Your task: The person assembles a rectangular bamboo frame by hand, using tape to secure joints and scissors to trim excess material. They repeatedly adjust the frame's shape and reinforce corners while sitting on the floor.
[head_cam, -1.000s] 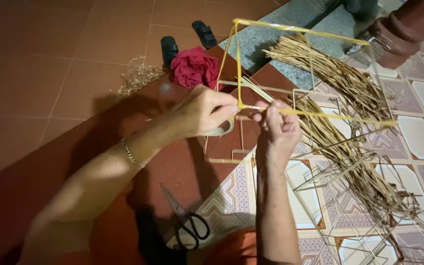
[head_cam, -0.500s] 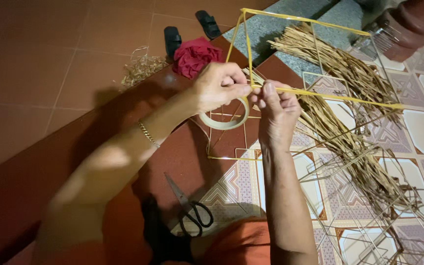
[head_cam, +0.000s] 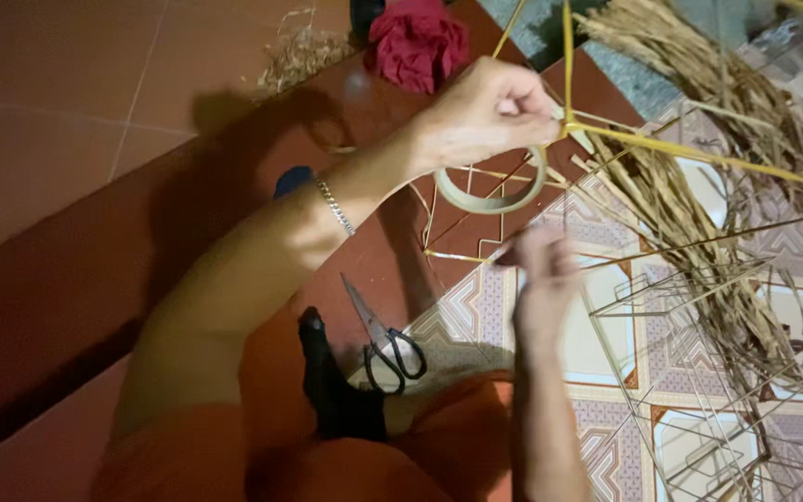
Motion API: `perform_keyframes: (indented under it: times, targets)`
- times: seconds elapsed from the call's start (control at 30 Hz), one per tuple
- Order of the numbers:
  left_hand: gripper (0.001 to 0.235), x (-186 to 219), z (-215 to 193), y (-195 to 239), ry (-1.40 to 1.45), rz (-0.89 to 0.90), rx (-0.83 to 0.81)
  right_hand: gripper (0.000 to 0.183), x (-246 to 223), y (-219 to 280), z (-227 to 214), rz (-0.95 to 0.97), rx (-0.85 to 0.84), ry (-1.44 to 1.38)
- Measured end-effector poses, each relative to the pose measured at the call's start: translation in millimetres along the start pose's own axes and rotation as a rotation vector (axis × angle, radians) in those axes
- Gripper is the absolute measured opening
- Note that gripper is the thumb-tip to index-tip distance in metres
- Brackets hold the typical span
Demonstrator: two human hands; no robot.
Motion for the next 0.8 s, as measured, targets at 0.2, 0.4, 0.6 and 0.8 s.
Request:
perform_keyframes:
  times: [0.2, 0.4, 0.6, 0.8]
  targets:
    - [0.018, 26.7, -1.6, 9.4, -0.197, -0.06, -0.024, 0.04, 205.1, 162.0, -5.1, 0.493, -0.73, 1.209]
    - [0.031, 38.1, -5.6, 21.3, -0.22, -0.388, -0.14, 0.045, 274.5, 202.7, -33.7, 0.293, -0.666, 1.263]
    - [0.041, 22.2, -6.7, 16.0, -0.455, -0.347, -0.168, 0.054, 293.3, 198.3, -52.2, 0.299, -0.735, 1.448]
    - [0.028, 27.3, -2.2, 22.1, -0.42, -0.226, -0.13, 0.032, 284.4, 189.3, -76.0, 0.879, -0.2, 0.834]
Point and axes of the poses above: each hand's wrist, its own y-axis away from the middle knuckle, its own z-axis out of the palm, x = y × z, the point moved 6 cm from there along -y, towards the middle knuckle, and after that the axes turned 15 degrees about -y, right-handed, at the moved point
